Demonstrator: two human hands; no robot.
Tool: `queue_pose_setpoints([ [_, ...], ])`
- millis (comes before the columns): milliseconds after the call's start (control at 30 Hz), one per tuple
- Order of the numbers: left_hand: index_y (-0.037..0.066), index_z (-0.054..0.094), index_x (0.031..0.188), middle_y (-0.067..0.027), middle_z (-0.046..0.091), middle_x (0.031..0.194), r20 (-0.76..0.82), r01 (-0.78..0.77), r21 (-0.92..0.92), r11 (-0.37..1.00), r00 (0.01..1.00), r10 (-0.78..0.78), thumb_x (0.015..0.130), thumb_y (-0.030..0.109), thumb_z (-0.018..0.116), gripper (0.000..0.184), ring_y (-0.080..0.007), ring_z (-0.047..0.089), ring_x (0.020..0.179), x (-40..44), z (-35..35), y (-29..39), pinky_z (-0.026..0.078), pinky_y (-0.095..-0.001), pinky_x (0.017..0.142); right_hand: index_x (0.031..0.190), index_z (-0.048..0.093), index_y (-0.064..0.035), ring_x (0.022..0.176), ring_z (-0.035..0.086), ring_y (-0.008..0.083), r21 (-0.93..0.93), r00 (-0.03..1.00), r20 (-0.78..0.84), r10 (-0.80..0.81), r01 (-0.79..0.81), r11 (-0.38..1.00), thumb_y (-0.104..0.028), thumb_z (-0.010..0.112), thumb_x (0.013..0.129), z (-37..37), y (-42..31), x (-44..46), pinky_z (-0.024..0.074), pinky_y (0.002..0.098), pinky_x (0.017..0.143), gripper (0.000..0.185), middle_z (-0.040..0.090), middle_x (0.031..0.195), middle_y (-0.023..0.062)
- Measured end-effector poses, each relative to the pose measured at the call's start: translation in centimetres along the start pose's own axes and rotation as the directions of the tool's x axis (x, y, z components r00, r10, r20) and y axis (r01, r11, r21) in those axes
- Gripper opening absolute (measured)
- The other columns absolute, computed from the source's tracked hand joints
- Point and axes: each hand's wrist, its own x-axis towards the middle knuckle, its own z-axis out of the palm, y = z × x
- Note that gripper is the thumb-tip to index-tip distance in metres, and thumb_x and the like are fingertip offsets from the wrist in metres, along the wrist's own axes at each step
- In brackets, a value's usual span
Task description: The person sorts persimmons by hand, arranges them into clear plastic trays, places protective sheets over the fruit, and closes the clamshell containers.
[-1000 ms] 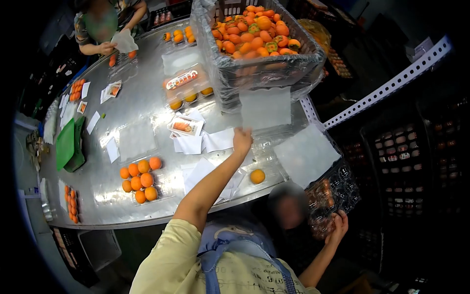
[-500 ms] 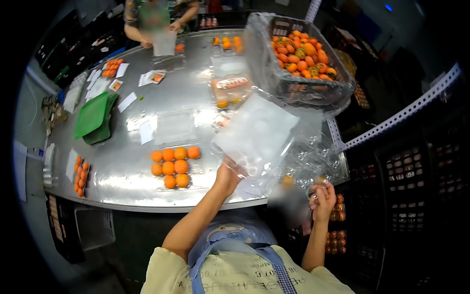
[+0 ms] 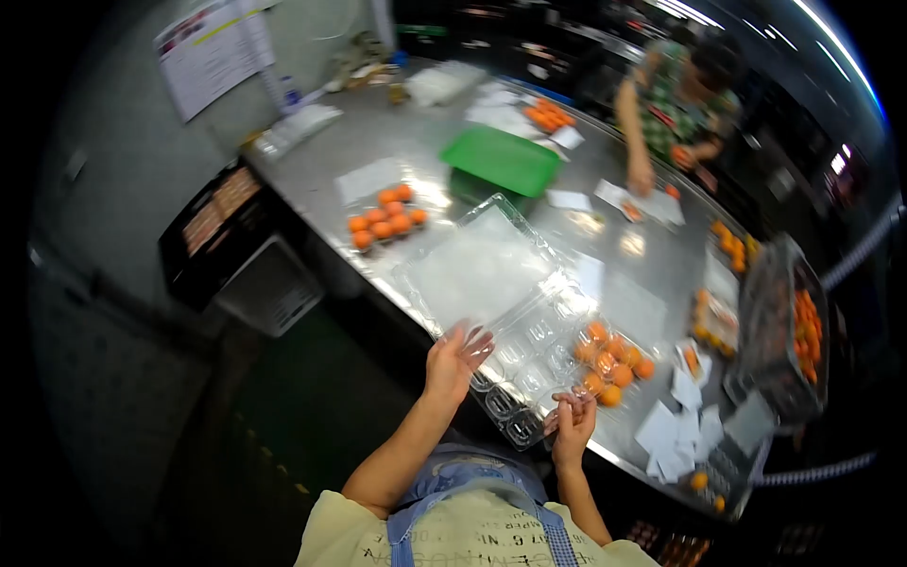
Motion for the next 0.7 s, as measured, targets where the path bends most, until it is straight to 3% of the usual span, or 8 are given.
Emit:
queue_pose_setpoints([
  [67, 0.001, 0.050, 0.114, -0.0158, 0.058, 0.110, -0.084, -0.089, -0.036, 0.995, 0.993, 0.086, 0.094, 0.015, 0.051, 0.024, -0.0335, 0.060, 0.102, 0.5, -3.8, 4.9, 0.050, -0.0463, 0.088, 0.121, 0.038, -0.0029, 0.055, 0.057, 0.0138, -0.218, 0.982, 0.185, -0.048, 0.089, 0.972, -0.010, 0.052, 0.092, 3.7, 3.4, 0.4, 0.0447, 0.0217, 0.043, 0.033, 0.060, 0.097, 0.0152],
  [133, -0.001, 0.049, 0.109, -0.0167, 0.058, 0.107, -0.159, -0.165, -0.033, 0.986, 0.975, 0.158, 0.094, 0.015, 0.052, 0.022, -0.0345, 0.062, 0.098, 0.7, -7.2, 9.8, 0.052, -0.0461, 0.085, 0.124, 0.037, -0.0026, 0.059, 0.058, 0.0150, -0.197, 0.947, 0.319, 0.041, 0.024, 0.980, -0.014, 0.051, 0.094, 8.5, 4.9, 0.8, 0.0467, 0.0230, 0.047, 0.036, 0.060, 0.097, 0.0149],
  [200, 0.002, 0.050, 0.105, -0.0139, 0.060, 0.101, -0.218, -0.266, -0.044, 0.963, 0.943, 0.251, 0.093, 0.014, 0.054, 0.017, -0.0336, 0.064, 0.094, 0.9, -9.9, 13.9, 0.053, -0.0452, 0.082, 0.127, 0.036, -0.0022, 0.063, 0.060, 0.0163, 0.007, 0.868, 0.446, 0.219, -0.248, 0.969, -0.020, 0.049, 0.095, 13.4, 4.4, 1.7, 0.0485, 0.0248, 0.051, 0.039, 0.060, 0.098, 0.0145],
  [233, 0.002, 0.051, 0.105, -0.0136, 0.060, 0.101, -0.247, -0.320, -0.040, 0.947, 0.921, 0.301, 0.093, 0.014, 0.054, 0.018, -0.0332, 0.064, 0.094, 1.0, -11.3, 15.3, 0.053, -0.0451, 0.082, 0.126, 0.039, -0.0016, 0.067, 0.060, 0.0169, -0.030, 0.800, 0.557, 0.222, -0.248, 0.968, -0.025, 0.048, 0.095, 14.5, 5.2, 2.5, 0.0488, 0.0260, 0.056, 0.039, 0.060, 0.098, 0.0135],
  [333, 0.003, 0.053, 0.106, -0.0113, 0.060, 0.101, -0.329, -0.447, -0.011, 0.895, 0.846, 0.419, 0.092, 0.014, 0.056, 0.019, -0.0312, 0.065, 0.093, 2.1, -14.9, 20.8, 0.055, -0.0428, 0.078, 0.123, 0.043, -0.0022, 0.068, 0.060, 0.0161, -0.160, 0.659, 0.693, 0.291, -0.253, 0.954, -0.024, 0.048, 0.096, 19.8, 6.2, 4.5, 0.0478, 0.0247, 0.059, 0.035, 0.060, 0.098, 0.0122],
  [467, 0.004, 0.053, 0.105, -0.0109, 0.061, 0.101, -0.388, -0.573, 0.038, 0.818, 0.746, 0.541, 0.092, 0.015, 0.056, 0.018, -0.0307, 0.065, 0.092, 4.6, -19.3, 28.8, 0.054, -0.0413, 0.077, 0.117, 0.050, -0.0041, 0.072, 0.057, 0.0099, -0.279, 0.537, 0.725, 0.431, -0.344, 0.897, -0.019, 0.055, 0.093, 26.7, 8.8, 8.0, 0.0480, 0.0231, 0.066, 0.028, 0.061, 0.093, 0.0058],
  [567, 0.004, 0.055, 0.106, -0.0108, 0.063, 0.101, -0.456, -0.607, 0.132, 0.784, 0.665, 0.592, 0.091, 0.016, 0.057, 0.019, -0.0275, 0.065, 0.092, 6.5, -21.1, 34.7, 0.054, -0.0383, 0.076, 0.111, 0.054, -0.0026, 0.072, 0.057, 0.0075, -0.279, 0.530, 0.735, 0.423, -0.333, 0.901, -0.015, 0.058, 0.092, 32.8, 11.0, 11.6, 0.0477, 0.0210, 0.065, 0.023, 0.062, 0.089, 0.0038],
  [700, 0.005, 0.058, 0.106, -0.0091, 0.066, 0.099, -0.460, -0.607, 0.220, 0.764, 0.626, 0.630, 0.091, 0.016, 0.058, 0.019, -0.0229, 0.065, 0.092, 8.6, -23.9, 42.0, 0.054, -0.0336, 0.077, 0.109, 0.056, -0.0015, 0.072, 0.057, 0.0060, -0.259, 0.568, 0.734, 0.371, -0.271, 0.927, -0.014, 0.056, 0.092, 40.9, 11.3, 15.9, 0.0475, 0.0204, 0.066, 0.021, 0.063, 0.087, 0.0028],
])
